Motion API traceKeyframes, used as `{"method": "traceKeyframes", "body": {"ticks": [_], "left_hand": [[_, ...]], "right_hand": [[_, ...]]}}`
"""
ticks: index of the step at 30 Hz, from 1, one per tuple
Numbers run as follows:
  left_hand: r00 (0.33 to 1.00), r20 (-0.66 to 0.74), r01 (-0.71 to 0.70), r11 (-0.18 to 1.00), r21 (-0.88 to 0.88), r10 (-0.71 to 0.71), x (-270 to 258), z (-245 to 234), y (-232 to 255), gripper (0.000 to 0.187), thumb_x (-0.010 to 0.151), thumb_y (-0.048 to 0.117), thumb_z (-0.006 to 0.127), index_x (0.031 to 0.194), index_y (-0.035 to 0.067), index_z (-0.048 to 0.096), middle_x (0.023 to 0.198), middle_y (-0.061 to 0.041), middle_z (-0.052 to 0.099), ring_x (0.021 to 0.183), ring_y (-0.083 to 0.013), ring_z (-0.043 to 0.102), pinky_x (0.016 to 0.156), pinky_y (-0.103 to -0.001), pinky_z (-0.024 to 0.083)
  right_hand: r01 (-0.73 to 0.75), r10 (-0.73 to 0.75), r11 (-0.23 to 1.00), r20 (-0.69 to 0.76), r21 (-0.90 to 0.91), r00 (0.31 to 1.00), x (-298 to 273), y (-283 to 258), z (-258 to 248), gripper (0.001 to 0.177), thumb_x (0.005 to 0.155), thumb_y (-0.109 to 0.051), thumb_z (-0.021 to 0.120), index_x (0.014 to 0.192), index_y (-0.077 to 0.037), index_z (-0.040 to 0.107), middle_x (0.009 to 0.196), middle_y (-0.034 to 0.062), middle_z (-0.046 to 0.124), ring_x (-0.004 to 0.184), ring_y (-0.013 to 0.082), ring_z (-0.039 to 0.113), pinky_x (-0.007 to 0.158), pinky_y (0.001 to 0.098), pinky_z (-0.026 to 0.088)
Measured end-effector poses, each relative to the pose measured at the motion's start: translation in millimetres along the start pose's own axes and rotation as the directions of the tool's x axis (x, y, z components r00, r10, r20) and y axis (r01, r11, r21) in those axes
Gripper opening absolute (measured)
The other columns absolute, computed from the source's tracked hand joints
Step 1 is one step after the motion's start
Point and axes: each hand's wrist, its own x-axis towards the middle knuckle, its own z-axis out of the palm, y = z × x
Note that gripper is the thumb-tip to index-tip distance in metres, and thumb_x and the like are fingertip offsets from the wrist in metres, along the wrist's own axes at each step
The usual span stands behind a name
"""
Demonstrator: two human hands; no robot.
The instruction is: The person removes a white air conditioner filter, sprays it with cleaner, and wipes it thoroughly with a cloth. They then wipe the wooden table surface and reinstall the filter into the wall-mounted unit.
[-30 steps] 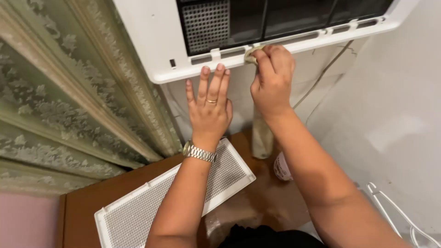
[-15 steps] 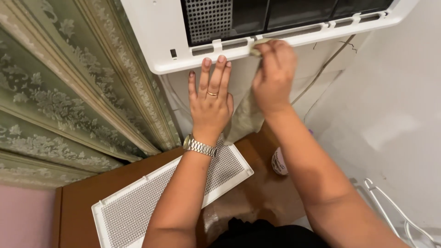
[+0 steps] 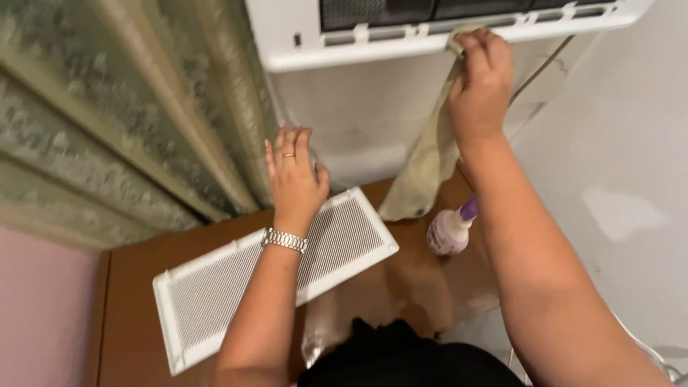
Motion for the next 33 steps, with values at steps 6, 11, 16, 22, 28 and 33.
{"method": "traceKeyframes", "body": {"ticks": [6, 11, 16, 22, 28, 33], "left_hand": [[0.953, 0.234, 0.169, 0.979, 0.114, -0.192, -94, 17, -60, 0.06, 0.081, 0.02, 0.063, 0.138, 0.005, 0.054, 0.133, -0.023, 0.058, 0.134, -0.0369, 0.05, 0.118, -0.056, 0.028], [0.824, 0.452, 0.301, 0.94, 0.163, -0.342, -174, 13, -96, 0.056, 0.084, 0.027, 0.062, 0.136, 0.007, 0.058, 0.133, -0.018, 0.06, 0.133, -0.0363, 0.05, 0.116, -0.058, 0.027], [0.635, 0.641, 0.311, 0.902, 0.299, -0.431, -232, 3, -88, 0.06, 0.087, 0.044, 0.068, 0.142, 0.021, 0.057, 0.135, -0.007, 0.058, 0.135, -0.0283, 0.053, 0.114, -0.059, 0.035], [0.625, 0.749, 0.265, 0.962, 0.064, -0.222, -259, -24, -48, 0.044, 0.095, 0.046, 0.067, 0.133, 0.023, 0.067, 0.152, -0.009, 0.049, 0.153, -0.035, 0.029, 0.12, -0.07, 0.02], [0.706, 0.69, 0.233, 0.972, -0.015, -0.159, -276, -18, -60, 0.038, 0.091, 0.038, 0.072, 0.126, 0.023, 0.07, 0.152, -0.006, 0.05, 0.153, -0.0323, 0.03, 0.123, -0.063, 0.025], [0.703, 0.688, 0.234, 0.972, 0.016, -0.18, -269, -27, -63, 0.052, 0.094, 0.04, 0.066, 0.141, 0.023, 0.056, 0.15, -0.008, 0.049, 0.153, -0.0331, 0.03, 0.119, -0.067, 0.024]], "right_hand": [[-0.166, 0.154, 0.983, 0.141, 0.079, 0.978, -55, -29, 21, 0.026, 0.097, 0.006, 0.058, 0.12, 0.005, 0.07, 0.107, 0.0216, 0.062, 0.098, 0.0408, 0.064, 0.089, 0.0456, 0.051], [-0.465, 0.453, 0.873, 0.109, 0.147, 0.885, -140, -43, 31, 0.017, 0.094, -0.003, 0.067, 0.109, -0.001, 0.075, 0.102, 0.014, 0.072, 0.092, 0.0275, 0.067, 0.082, 0.038, 0.054], [-0.699, 0.675, 0.652, 0.195, 0.292, 0.712, -187, -65, 27, 0.02, 0.097, -0.003, 0.082, 0.115, -0.004, 0.073, 0.089, 0.0065, 0.066, 0.071, 0.0152, 0.066, 0.057, 0.0281, 0.053], [-0.779, 0.638, 0.521, 0.447, 0.349, 0.627, -240, -149, 24, 0.025, 0.093, -0.001, 0.085, 0.11, -0.009, 0.069, 0.092, 0.0053, 0.066, 0.085, 0.0169, 0.062, 0.077, 0.0302, 0.05], [-0.695, -0.012, 0.711, 0.99, 0.105, 0.137, -276, -213, 5, 0.04, 0.081, -0.012, 0.076, 0.119, -0.004, 0.068, 0.116, 0.0218, 0.074, 0.115, 0.0428, 0.067, 0.102, 0.0544, 0.052], [-0.456, 0.398, 0.676, 0.808, -0.578, -0.434, -182, -145, -38, 0.082, 0.071, -0.076, 0.078, 0.106, -0.001, 0.084, 0.114, 0.0255, 0.078, 0.113, 0.0414, 0.071, 0.096, 0.0522, 0.054]]}}
